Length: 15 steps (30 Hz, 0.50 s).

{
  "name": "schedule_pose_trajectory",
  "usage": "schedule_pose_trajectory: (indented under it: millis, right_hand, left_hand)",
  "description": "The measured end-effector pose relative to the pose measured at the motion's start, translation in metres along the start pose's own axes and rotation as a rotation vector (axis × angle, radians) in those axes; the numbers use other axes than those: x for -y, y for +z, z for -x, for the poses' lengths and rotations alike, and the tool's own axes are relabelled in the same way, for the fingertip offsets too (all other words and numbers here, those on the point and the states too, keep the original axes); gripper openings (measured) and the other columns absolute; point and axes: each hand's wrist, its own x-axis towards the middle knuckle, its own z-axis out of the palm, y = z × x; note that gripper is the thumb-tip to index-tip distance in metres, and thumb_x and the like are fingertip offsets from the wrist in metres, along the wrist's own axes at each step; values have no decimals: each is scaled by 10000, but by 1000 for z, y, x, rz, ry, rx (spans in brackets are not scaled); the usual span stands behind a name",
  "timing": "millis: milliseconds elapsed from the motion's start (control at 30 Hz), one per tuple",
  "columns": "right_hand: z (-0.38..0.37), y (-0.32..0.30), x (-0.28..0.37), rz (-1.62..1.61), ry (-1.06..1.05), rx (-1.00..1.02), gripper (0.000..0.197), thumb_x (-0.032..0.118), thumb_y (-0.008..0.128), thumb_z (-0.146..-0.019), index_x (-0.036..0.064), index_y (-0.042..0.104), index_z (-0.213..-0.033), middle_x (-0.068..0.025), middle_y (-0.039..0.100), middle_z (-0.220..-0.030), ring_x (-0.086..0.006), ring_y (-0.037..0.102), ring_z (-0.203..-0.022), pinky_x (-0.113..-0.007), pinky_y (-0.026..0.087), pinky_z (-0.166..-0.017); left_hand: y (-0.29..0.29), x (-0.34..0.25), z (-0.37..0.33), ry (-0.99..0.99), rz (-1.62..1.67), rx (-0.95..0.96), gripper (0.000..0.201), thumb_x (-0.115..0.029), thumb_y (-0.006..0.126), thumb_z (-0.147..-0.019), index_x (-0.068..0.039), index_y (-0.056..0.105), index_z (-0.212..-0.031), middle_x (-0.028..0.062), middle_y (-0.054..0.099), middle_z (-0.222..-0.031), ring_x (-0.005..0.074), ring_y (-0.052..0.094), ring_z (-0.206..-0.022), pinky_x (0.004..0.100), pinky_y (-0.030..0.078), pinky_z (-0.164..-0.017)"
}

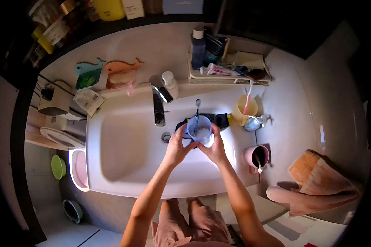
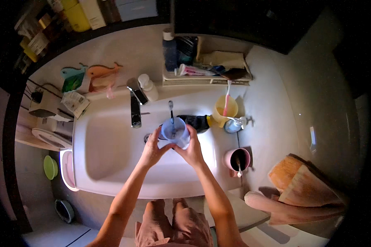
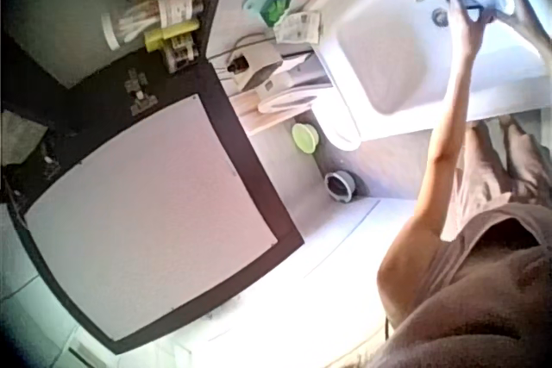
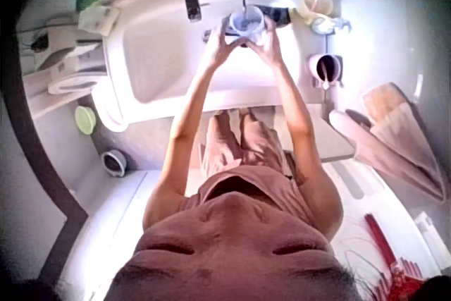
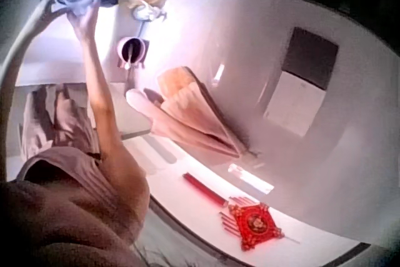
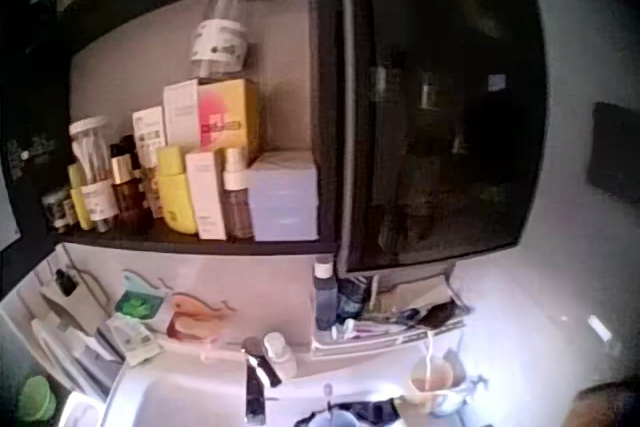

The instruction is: The person washes a black and yellow bag in a sink by hand using a brush and liquid soap. They scrub the exterior, rinse it under the faucet, squeeze it out, and then place small bottles and a comb back inside.

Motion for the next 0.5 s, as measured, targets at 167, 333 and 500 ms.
schedule_pose_trajectory:
  millis: [167,333,500]
  right_hand:
    - [-49,-13,-4,287,-101,-56,872,75,787,-698,18,310,-1426,-235,478,-1317,-406,481,-1195,-418,413,-999]
    - [-44,-18,-9,293,39,-230,741,45,677,-798,10,300,-1436,-265,465,-1273,-398,542,-1084,-416,466,-894]
    - [-15,-43,29,430,-54,-472,534,25,634,-832,10,451,-1334,-202,539,-1133,-257,619,-770,-339,524,-656]
  left_hand:
    - [22,0,-48,-180,229,25,350,-205,730,-811,-18,526,-1025,173,645,-901,364,616,-776,434,497,-693]
    - [44,-11,-92,26,4,-75,118,-129,573,-913,-22,528,-937,207,610,-850,439,576,-809,482,448,-666]
    - [74,-8,-132,-10,49,-10,143,-145,587,-908,-13,533,-905,218,615,-823,446,576,-783,485,442,-645]
